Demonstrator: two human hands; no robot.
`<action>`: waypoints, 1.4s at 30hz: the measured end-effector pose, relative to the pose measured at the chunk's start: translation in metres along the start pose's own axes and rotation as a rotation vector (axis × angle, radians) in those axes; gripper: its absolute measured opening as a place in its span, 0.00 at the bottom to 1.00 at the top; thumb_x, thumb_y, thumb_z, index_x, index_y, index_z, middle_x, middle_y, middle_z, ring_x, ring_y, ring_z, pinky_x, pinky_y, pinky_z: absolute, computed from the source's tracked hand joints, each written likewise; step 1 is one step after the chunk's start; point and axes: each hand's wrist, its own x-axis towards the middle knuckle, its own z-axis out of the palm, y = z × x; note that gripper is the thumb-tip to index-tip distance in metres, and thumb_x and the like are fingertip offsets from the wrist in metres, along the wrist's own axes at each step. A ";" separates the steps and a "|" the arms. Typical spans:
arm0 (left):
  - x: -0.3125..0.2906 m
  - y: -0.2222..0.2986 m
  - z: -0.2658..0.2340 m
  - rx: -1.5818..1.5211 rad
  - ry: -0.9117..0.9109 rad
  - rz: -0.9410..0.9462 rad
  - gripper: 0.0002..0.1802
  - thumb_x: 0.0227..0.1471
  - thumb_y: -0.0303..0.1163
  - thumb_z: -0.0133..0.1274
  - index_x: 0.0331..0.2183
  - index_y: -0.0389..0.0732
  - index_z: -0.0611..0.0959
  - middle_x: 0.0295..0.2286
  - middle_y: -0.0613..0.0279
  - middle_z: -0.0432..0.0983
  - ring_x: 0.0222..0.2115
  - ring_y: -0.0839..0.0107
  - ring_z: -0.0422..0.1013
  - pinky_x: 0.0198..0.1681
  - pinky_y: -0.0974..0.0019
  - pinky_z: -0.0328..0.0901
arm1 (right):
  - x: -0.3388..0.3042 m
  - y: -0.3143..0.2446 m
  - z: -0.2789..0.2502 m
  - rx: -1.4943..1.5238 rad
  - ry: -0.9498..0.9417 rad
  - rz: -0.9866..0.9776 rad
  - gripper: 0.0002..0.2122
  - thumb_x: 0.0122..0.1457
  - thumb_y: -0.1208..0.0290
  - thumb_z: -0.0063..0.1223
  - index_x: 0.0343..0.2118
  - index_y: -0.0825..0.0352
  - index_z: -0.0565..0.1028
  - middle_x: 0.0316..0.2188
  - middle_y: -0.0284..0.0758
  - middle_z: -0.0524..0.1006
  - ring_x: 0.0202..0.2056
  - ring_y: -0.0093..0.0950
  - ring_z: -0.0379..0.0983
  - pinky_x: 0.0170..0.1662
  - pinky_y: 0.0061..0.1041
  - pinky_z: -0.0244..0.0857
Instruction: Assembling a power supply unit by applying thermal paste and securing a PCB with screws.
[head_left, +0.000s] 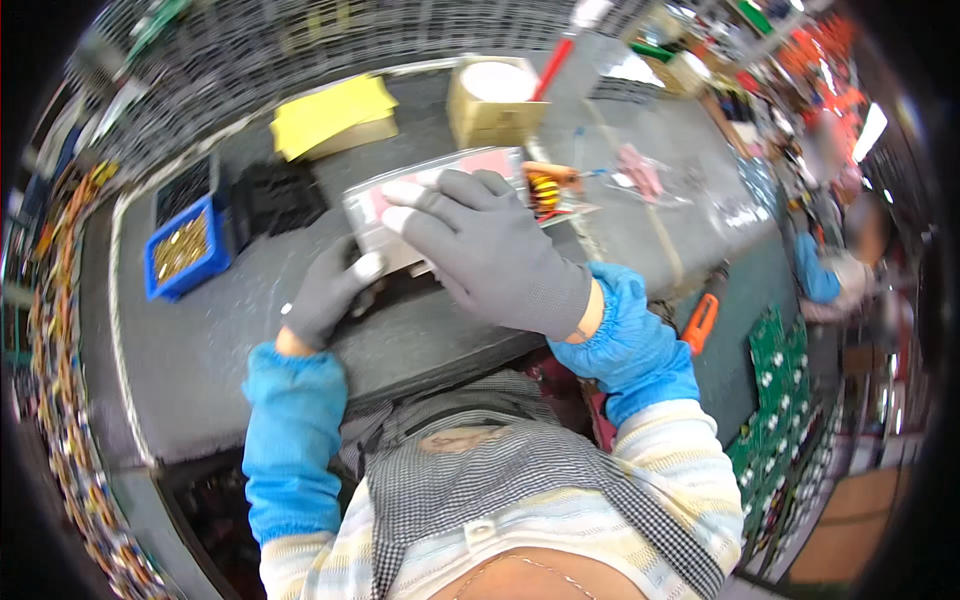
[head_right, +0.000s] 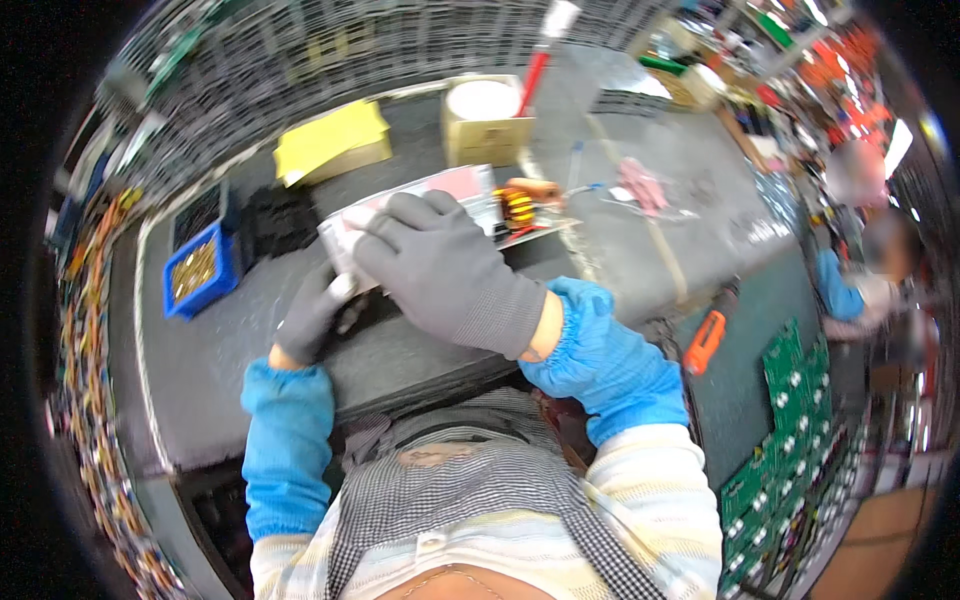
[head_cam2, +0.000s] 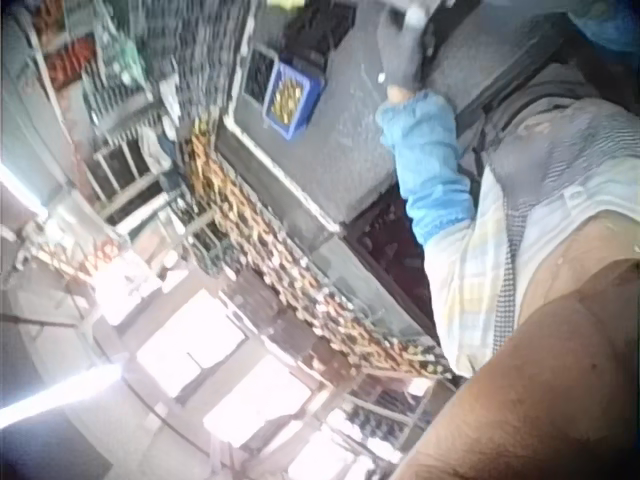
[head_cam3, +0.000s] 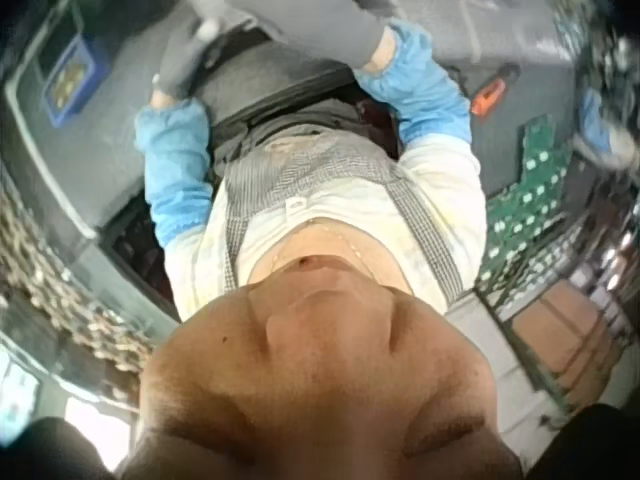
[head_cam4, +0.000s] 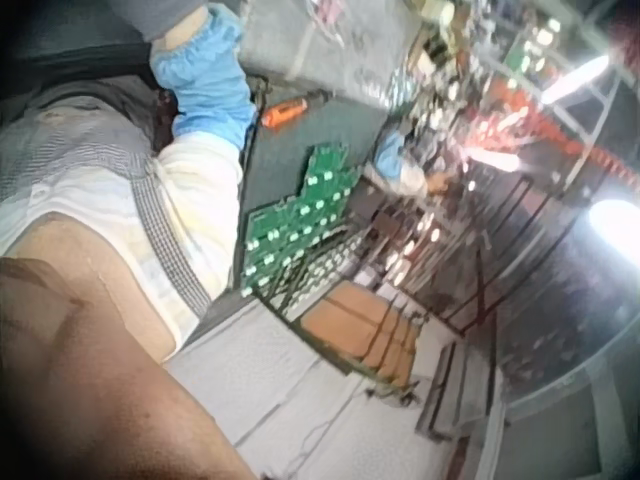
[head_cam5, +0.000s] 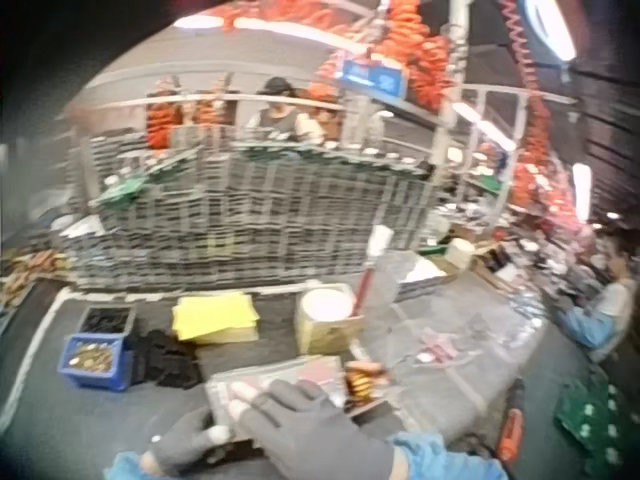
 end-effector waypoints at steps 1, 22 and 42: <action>-0.001 -0.001 -0.002 0.023 -0.001 0.000 0.44 0.45 0.58 0.65 0.50 0.32 0.73 0.28 0.64 0.72 0.21 0.80 0.65 0.20 0.75 0.59 | -0.004 0.005 -0.018 -0.021 0.027 0.017 0.15 0.49 0.72 0.56 0.41 0.64 0.76 0.38 0.36 0.78 0.45 0.36 0.73 0.48 0.37 0.66; 0.012 -0.020 -0.009 0.562 -0.066 0.160 0.66 0.23 0.52 0.80 0.60 0.35 0.66 0.51 0.50 0.75 0.54 0.59 0.69 0.57 0.57 0.63 | -0.270 0.290 -0.102 -0.419 -0.329 0.458 0.12 0.55 0.76 0.51 0.43 0.60 0.77 0.40 0.41 0.79 0.42 0.43 0.76 0.44 0.38 0.70; 0.009 -0.010 0.004 0.732 -0.117 0.346 0.52 0.37 0.44 0.76 0.58 0.34 0.68 0.50 0.45 0.75 0.51 0.53 0.73 0.54 0.56 0.67 | -0.174 0.187 -0.150 0.583 0.303 0.944 0.16 0.61 0.80 0.56 0.52 0.72 0.74 0.40 0.35 0.79 0.39 0.22 0.77 0.41 0.19 0.71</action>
